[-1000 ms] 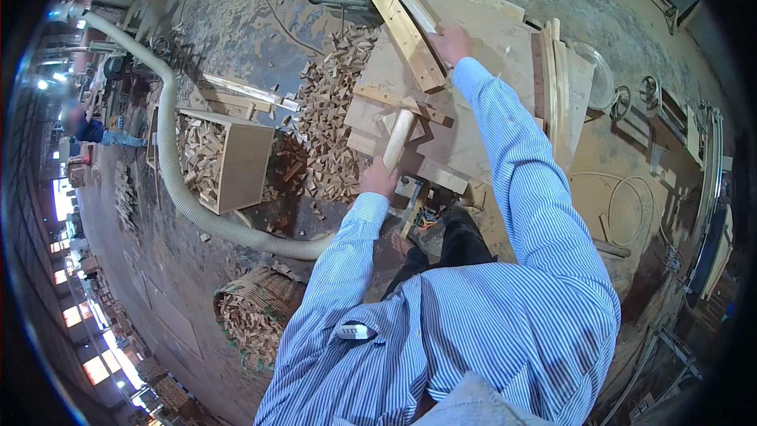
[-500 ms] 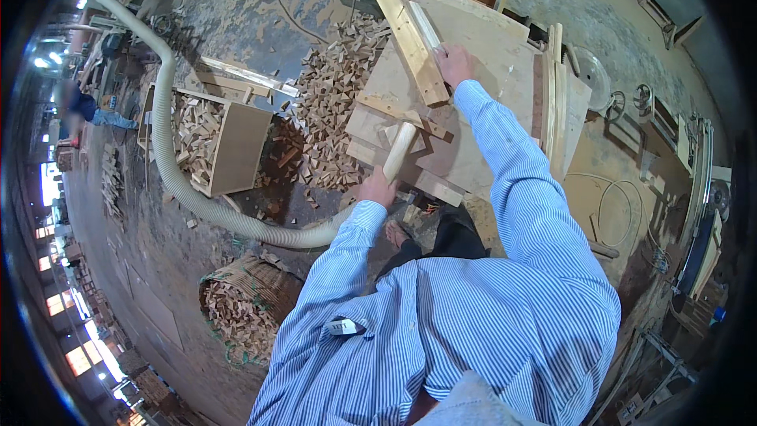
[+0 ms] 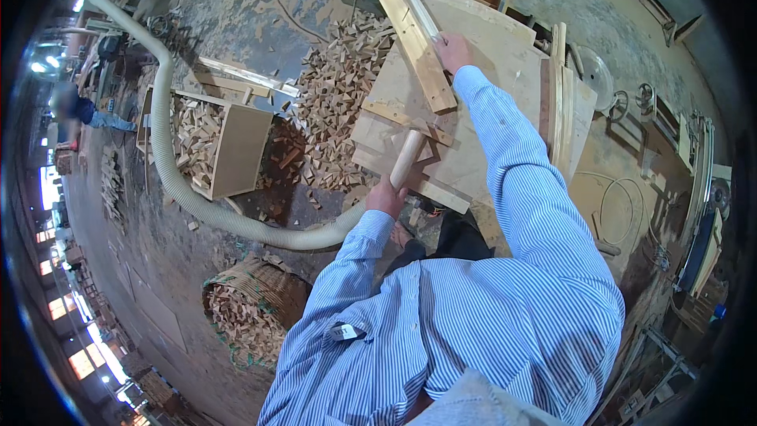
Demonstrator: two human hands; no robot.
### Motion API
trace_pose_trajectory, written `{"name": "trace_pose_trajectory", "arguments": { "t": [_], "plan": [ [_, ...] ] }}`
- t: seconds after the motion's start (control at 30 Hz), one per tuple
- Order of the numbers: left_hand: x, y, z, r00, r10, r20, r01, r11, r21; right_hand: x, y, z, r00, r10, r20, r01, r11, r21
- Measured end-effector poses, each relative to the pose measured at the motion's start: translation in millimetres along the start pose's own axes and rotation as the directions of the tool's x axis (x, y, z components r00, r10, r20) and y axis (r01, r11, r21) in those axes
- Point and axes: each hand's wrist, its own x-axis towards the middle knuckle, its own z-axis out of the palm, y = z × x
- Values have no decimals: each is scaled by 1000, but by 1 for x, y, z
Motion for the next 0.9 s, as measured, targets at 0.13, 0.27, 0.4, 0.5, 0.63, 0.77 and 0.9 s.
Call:
{"name": "trace_pose_trajectory", "arguments": {
  "t": [0.13, 0.27, 0.4, 0.5, 0.63, 0.77, 0.9],
  "plan": [
    [12, 11, 0, 1000, 9, -2, -9, 1000, -7, 13, 6, -2, 998, -41, -51, 41, 999, 14],
    [34, 32, -1, 1000, -1, -1, 1, 1000, 0, 39, 17, -10, 999, -33, -33, 33, 999, -1],
    [58, 53, -2, 1000, 24, -11, -24, 1000, -13, 70, 29, -14, 998, -20, -53, 17, 997, -70],
    [73, 63, -2, 1000, 24, -8, -24, 1000, 3, 85, 34, -15, 998, 6, -60, -11, 996, -90],
    [84, 73, 0, 1000, 15, -8, -15, 1000, -7, 99, 37, -27, 1000, 5, 5, -4, 999, -47],
    [84, 75, 1, 998, 40, -52, -42, 998, -39, 86, 34, -36, 998, 56, -1, -56, 998, -13],
    [80, 69, 1, 999, 17, -46, -17, 1000, -4, 62, 31, -51, 997, -17, -73, 2, 980, -201]
  ]
}}
